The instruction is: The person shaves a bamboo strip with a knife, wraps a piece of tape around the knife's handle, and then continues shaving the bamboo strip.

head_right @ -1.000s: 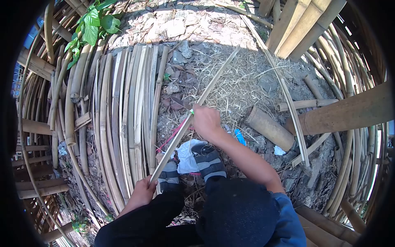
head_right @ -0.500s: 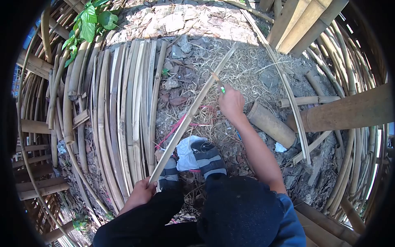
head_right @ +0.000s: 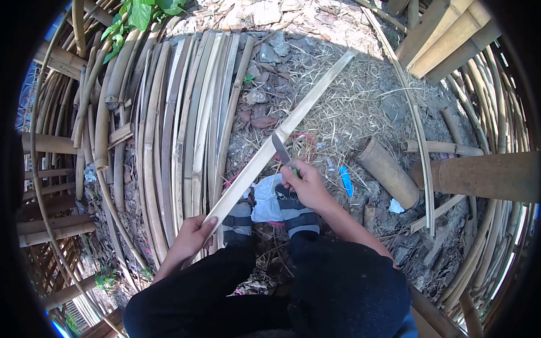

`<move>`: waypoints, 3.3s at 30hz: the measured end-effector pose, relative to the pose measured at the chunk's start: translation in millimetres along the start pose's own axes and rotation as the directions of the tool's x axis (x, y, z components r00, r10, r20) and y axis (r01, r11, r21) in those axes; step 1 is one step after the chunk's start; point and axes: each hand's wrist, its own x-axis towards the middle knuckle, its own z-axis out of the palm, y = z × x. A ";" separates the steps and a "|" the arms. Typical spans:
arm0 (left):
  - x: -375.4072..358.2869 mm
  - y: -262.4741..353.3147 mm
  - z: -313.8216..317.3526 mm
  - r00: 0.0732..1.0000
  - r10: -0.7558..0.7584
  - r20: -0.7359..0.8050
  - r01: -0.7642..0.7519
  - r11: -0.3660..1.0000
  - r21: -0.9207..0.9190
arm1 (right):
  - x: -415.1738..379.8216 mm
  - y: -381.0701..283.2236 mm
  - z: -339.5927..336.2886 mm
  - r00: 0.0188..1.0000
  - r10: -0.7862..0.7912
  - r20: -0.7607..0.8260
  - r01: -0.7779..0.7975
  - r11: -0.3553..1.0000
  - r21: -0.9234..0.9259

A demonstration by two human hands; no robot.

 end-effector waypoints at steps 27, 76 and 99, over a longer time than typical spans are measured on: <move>42.4 9.9 18.3 0.980 0.118 0.159 -0.114 0.993 -0.031 | -9.2 3.7 72.4 0.677 0.565 0.472 -0.625 0.780 -0.036; 36.9 4.4 21.9 0.981 0.072 0.182 -0.052 0.992 -0.111 | -17.7 -9.9 66.8 0.617 0.608 0.500 -0.642 0.756 -0.128; 25.2 5.0 20.2 0.988 -0.008 0.154 0.019 0.997 -0.074 | -10.6 -0.4 57.8 0.698 0.593 0.401 -0.616 0.783 -0.084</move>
